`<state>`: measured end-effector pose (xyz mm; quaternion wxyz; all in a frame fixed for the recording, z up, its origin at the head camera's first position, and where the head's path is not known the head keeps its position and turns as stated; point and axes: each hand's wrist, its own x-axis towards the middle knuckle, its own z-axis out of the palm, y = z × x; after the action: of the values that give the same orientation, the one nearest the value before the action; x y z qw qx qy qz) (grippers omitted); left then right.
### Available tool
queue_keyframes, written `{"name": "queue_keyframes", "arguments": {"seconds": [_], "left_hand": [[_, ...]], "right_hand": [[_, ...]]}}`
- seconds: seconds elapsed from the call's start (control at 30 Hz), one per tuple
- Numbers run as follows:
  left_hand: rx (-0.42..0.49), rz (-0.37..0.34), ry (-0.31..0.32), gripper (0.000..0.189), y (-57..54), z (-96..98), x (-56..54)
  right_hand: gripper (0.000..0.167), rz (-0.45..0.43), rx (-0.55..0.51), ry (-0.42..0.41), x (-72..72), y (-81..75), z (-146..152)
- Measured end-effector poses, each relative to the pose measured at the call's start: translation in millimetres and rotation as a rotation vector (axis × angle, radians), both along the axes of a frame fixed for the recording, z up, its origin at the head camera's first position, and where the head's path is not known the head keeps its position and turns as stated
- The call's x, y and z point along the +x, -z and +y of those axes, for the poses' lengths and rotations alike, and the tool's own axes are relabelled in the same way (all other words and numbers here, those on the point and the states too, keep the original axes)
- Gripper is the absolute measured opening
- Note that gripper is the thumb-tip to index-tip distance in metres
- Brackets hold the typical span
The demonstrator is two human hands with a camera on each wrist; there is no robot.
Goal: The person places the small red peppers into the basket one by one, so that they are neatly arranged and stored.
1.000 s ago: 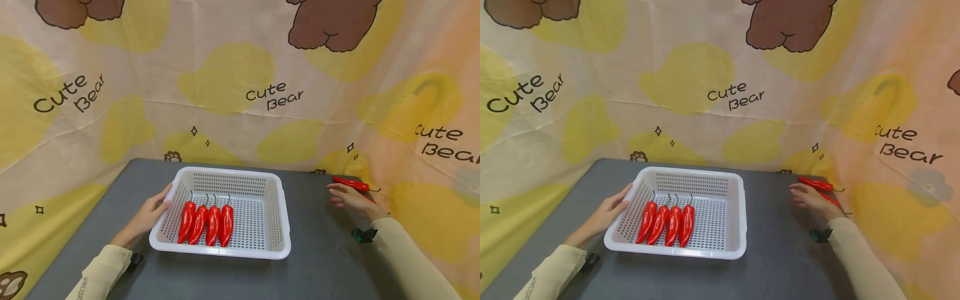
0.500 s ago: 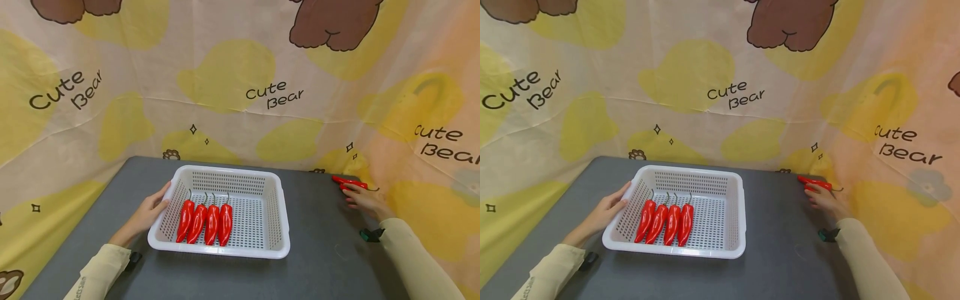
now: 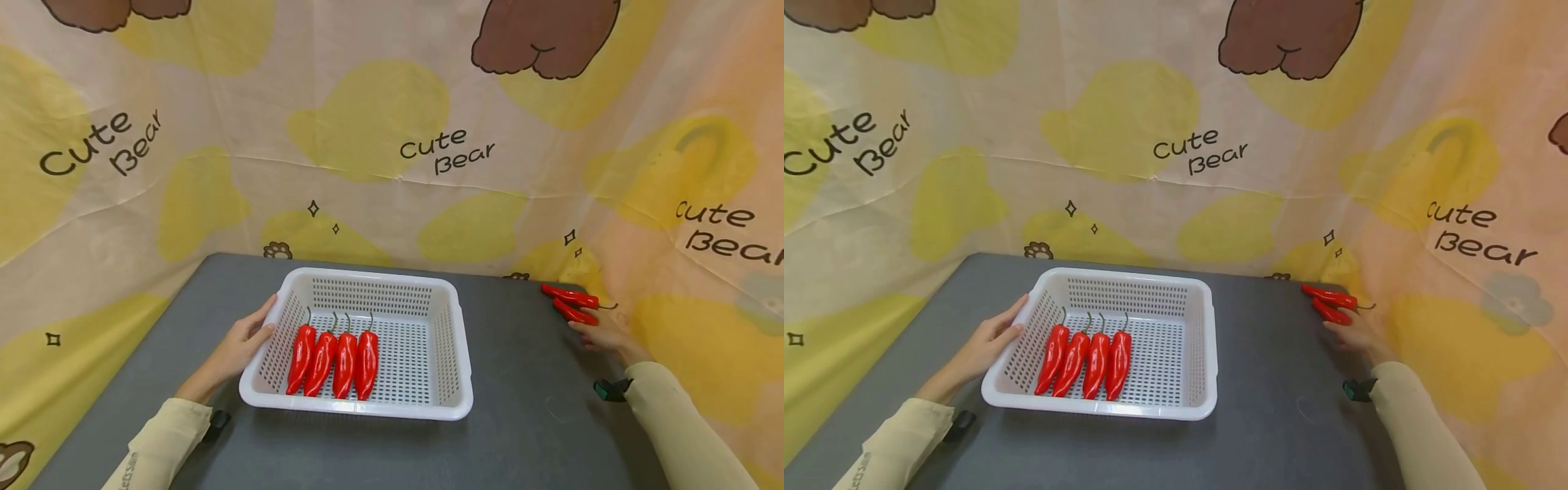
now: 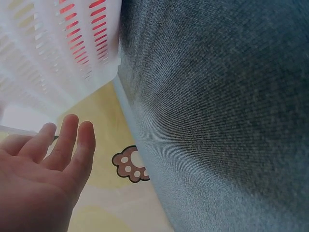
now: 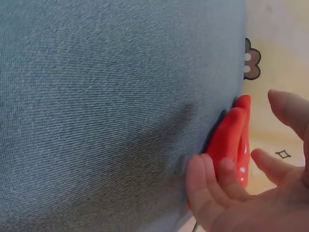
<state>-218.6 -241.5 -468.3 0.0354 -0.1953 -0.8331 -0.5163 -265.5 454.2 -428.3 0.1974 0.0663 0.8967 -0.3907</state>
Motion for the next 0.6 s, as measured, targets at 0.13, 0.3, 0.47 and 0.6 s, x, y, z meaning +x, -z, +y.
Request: {"name": "queue_keyframes", "arguments": {"seconds": [0.13,0.3,0.47,0.6], "left_hand": [[0.006,-0.004,0.001,0.062,-0.4,0.4,-0.3],[0.000,-0.019,-0.003,0.063,-1.4,0.8,-0.3],[0.001,-0.022,-0.002,0.063,-0.9,0.6,-0.5],[0.008,-0.017,0.004,0.063,0.3,-0.1,-0.7]], "right_hand": [[0.087,-0.017,0.038,0.032,-0.4,3.4,3.1],[0.088,-0.081,0.065,0.057,-0.8,7.5,4.2],[0.088,-0.134,0.068,0.054,-0.6,7.7,2.4],[0.084,-0.104,0.059,0.044,-1.5,10.0,0.6]]}}
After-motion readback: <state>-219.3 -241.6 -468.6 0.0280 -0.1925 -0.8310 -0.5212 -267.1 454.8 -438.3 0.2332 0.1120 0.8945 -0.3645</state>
